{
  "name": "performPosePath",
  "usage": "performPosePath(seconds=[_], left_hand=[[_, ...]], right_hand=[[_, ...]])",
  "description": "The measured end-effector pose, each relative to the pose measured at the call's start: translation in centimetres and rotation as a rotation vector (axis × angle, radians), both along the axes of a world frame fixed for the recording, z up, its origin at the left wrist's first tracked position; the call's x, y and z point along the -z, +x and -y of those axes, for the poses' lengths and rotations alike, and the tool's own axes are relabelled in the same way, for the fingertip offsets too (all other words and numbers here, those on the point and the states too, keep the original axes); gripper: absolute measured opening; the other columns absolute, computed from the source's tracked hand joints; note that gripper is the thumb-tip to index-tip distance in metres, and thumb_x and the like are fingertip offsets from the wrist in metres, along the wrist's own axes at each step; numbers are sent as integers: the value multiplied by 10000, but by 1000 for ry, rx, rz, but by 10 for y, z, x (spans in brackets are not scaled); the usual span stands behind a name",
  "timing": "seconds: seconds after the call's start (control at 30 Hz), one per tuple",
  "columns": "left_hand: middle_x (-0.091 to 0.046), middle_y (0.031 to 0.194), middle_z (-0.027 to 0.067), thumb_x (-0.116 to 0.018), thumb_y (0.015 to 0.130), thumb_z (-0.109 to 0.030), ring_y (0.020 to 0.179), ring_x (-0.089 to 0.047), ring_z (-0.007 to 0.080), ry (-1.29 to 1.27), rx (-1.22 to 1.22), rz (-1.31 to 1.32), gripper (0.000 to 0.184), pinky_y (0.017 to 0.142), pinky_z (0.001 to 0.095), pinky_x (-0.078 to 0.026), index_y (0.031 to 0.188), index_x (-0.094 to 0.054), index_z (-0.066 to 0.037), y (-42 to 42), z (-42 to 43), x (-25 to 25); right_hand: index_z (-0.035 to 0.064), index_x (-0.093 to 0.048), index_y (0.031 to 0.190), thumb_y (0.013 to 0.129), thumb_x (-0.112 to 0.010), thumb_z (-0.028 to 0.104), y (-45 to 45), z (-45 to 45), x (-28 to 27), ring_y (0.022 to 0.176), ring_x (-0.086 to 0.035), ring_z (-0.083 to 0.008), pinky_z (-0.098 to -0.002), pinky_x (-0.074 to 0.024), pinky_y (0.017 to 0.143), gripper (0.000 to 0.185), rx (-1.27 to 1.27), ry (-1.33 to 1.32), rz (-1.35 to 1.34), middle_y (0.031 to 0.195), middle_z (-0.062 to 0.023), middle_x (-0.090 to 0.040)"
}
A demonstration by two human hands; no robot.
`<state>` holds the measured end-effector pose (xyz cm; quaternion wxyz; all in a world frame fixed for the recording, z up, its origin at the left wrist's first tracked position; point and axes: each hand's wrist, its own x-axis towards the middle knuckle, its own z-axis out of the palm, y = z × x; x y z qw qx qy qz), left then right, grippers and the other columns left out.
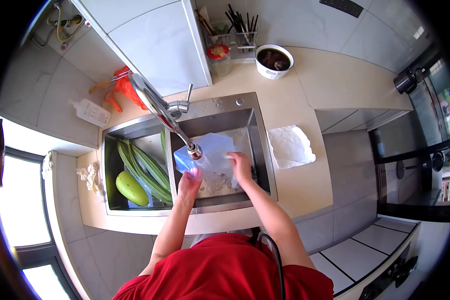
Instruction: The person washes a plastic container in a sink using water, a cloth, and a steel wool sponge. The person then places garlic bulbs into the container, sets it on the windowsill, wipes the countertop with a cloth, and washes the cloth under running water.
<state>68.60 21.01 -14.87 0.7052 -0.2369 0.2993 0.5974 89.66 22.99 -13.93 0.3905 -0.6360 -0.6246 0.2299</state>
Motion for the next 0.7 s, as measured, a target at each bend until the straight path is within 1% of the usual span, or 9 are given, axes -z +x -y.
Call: performPosePath(seconds=[0.17, 0.23, 0.3, 0.37, 0.43, 0.5, 0.57, 0.63, 0.7], left_hand=[[-521, 688, 31, -397, 974, -317, 604, -549, 182, -48, 84, -203, 285, 590, 334, -499, 855, -479, -72, -4, 9, -13], [-500, 618, 7, -465, 945, -363, 521, -525, 160, -30, 198, -447, 307, 483, 292, -462, 794, -484, -96, -6, 7, -25], [-476, 567, -1, -509, 919, -395, 463, -497, 144, -66, 212, -549, 341, 434, 265, -441, 734, -472, -110, -2, 10, -30], [-470, 553, -1, -528, 907, -404, 439, -483, 133, -50, 182, -706, 356, 424, 261, -446, 706, -462, -117, 0, 8, -28], [-466, 545, -3, -523, 910, -401, 428, -478, 129, -60, 184, -758, 357, 421, 257, -448, 701, -457, -119, 5, 5, -32], [-462, 537, -4, -519, 913, -399, 417, -474, 125, -72, 197, -809, 359, 418, 252, -450, 696, -451, -121, 12, 2, -33], [-467, 541, -6, -511, 914, -411, 419, -483, 117, -56, 197, -827, 368, 414, 246, -453, 698, -460, -118, 23, -2, -31], [-469, 540, -5, -503, 915, -418, 422, -493, 115, -58, 250, -845, 373, 404, 240, -448, 700, -471, -115, 29, -4, -33], [-469, 538, -4, -507, 911, -427, 412, -490, 120, -57, 324, -810, 382, 393, 245, -444, 699, -478, -110, 27, -2, -30]], right_hand=[[31, -614, 953, 773, -527, 17, 38, -16, 32, 883, -589, -364, -404, -472, 760, 200, 75, -144, 64, 895, -188, -628], [19, -600, 970, 810, -528, 46, 41, -22, 38, 858, -591, -375, -428, -471, 755, 178, 261, -259, 23, 872, -198, -627], [4, -572, 1015, 850, -511, 87, 40, -24, 35, 871, -581, -390, -440, -460, 758, 194, 275, -247, -13, 890, -216, -617], [-5, -562, 1021, 847, -509, 69, 29, -23, 9, 848, -580, -386, -426, -459, 766, 196, 300, -8, -25, 894, -204, -615], [35, -541, 1029, 822, -555, 54, 14, -13, -15, 790, -550, -345, -423, -439, 734, 207, 220, 163, 32, 853, -147, -595], [58, -561, 982, 755, -580, -19, -7, 0, -62, 793, -556, -310, -411, -427, 709, 241, -29, 231, -18, 850, -132, -600], [77, -591, 941, 729, -600, -25, -33, 14, -80, 872, -557, -281, -399, -419, 792, 235, -194, 215, -45, 919, -85, -620], [89, -605, 1031, 738, -589, -36, -57, 19, -81, 1013, -536, -276, -391, -399, 904, 318, -303, 230, -42, 1034, -96, -608], [69, -601, 1034, 746, -583, -21, -62, 2, -72, 974, -560, -298, -390, -428, 865, 302, -291, 293, 28, 1023, -110, -614]])
